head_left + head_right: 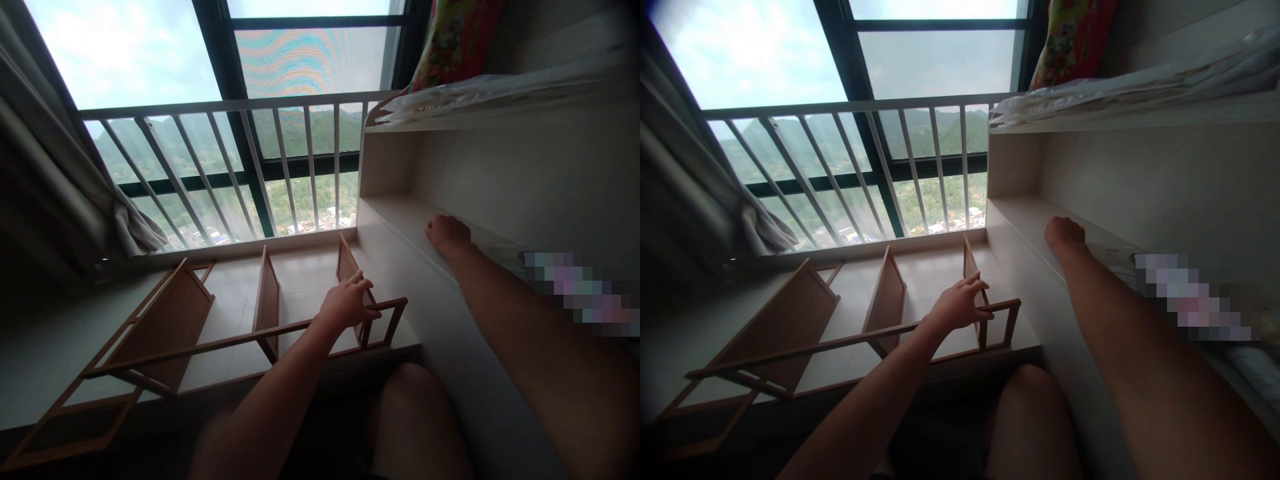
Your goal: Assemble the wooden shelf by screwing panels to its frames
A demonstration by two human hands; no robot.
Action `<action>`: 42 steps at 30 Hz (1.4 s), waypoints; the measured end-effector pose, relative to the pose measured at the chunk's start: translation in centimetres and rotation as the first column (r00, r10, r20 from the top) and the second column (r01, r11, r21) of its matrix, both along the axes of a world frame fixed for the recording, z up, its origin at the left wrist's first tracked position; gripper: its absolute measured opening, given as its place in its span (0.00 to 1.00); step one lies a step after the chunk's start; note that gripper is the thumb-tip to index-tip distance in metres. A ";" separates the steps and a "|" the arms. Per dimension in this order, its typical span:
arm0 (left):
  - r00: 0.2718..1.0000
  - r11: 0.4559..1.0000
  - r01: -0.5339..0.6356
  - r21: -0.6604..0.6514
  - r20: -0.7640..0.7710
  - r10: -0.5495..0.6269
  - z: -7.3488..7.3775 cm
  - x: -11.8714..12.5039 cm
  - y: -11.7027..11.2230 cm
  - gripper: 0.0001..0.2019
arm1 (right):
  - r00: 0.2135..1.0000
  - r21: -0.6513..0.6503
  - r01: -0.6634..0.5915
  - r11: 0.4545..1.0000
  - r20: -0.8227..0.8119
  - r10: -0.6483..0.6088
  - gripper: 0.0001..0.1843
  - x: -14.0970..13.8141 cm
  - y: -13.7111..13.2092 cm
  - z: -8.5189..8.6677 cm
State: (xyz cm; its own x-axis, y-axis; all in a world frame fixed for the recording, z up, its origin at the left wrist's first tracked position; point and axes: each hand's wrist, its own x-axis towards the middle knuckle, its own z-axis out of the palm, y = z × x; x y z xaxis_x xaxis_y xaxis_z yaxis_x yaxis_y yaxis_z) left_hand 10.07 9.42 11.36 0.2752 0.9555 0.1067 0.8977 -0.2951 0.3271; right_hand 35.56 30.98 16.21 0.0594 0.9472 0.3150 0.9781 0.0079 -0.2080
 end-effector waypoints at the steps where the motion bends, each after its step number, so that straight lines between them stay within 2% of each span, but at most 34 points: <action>1: 1.000 1.000 0.000 0.003 -0.001 0.000 0.0 0.0 0.0 0.34 | 1.000 0.011 0.008 1.000 -0.005 -0.008 0.13 -0.4 -0.1 0.3; 4: 1.000 1.000 0.004 0.017 -0.009 -0.004 -0.2 0.0 -0.1 0.34 | 0.997 0.093 -0.012 0.996 -0.079 0.019 0.11 -2.3 -1.0 1.7; 7: 1.000 1.000 0.008 0.026 -0.019 -0.007 -0.3 0.0 -0.1 0.34 | 0.969 0.171 -0.083 0.982 -0.217 0.120 0.09 -4.4 -3.1 3.3; 9: 1.000 1.000 0.010 0.028 -0.021 -0.009 -0.3 0.0 -0.2 0.35 | 0.909 0.243 -0.161 0.957 -0.340 0.240 0.07 -5.6 -5.4 3.9; 12: 1.000 1.000 0.009 0.021 -0.019 -0.009 -0.1 0.0 -0.2 0.36 | 0.752 0.383 -0.257 0.887 -0.497 0.432 0.08 -6.7 -10.4 3.8; 14: 1.000 1.000 0.005 0.005 -0.015 -0.005 0.0 0.0 -0.3 0.36 | 0.638 0.436 -0.282 0.855 -0.581 0.506 0.10 -6.9 -14.4 2.7; 16: 1.000 1.000 0.004 -0.008 -0.012 -0.004 0.1 0.1 -0.2 0.36 | 0.518 0.461 -0.276 0.843 -0.667 0.535 0.11 -6.9 -18.1 0.8; 18: 1.000 1.000 0.004 -0.015 -0.010 -0.004 0.1 0.1 -0.2 0.37 | 0.395 0.445 -0.253 0.859 -0.763 0.512 0.11 -6.7 -21.2 -1.7; 21: 1.000 1.000 0.006 -0.016 -0.007 -0.006 0.0 0.2 -0.1 0.37 | 0.267 0.354 -0.284 0.891 -0.863 0.428 0.10 -6.6 -24.1 -5.6; 24: 1.000 1.000 0.008 -0.006 0.000 -0.008 -0.1 0.2 0.0 0.37 | 0.214 0.304 -0.381 0.873 -0.890 0.403 0.10 -6.6 -25.2 -8.6; 27: 1.000 1.000 0.006 -0.015 -0.001 -0.006 -0.1 0.2 0.0 0.37 | 0.190 0.297 -0.441 0.847 -0.891 0.412 0.10 -6.7 -25.4 -10.2; 31: 1.000 0.999 0.020 -0.032 0.009 -0.019 -0.1 0.3 0.2 0.39 | 0.188 0.303 -0.472 0.828 -0.883 0.430 0.10 -7.0 -25.0 -11.3; 36: 1.000 0.999 0.019 -0.041 0.017 -0.019 -0.1 0.3 0.3 0.38 | 0.220 0.303 -0.431 0.850 -0.878 0.425 0.12 -7.6 -24.3 -12.4; 42: 0.999 0.999 0.043 -0.021 0.002 -0.043 0.1 0.2 0.1 0.38 | 0.214 0.300 -0.401 0.865 -0.888 0.407 0.12 -7.8 -23.9 -13.1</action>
State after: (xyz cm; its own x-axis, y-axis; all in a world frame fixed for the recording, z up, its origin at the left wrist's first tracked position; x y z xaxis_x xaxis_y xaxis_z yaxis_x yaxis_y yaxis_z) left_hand 10.31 9.52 11.45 0.3157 0.9448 0.0875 0.8839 -0.3263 0.3351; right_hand 27.78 7.13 3.15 -0.0871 0.9358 0.3415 0.0206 0.3445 -0.9386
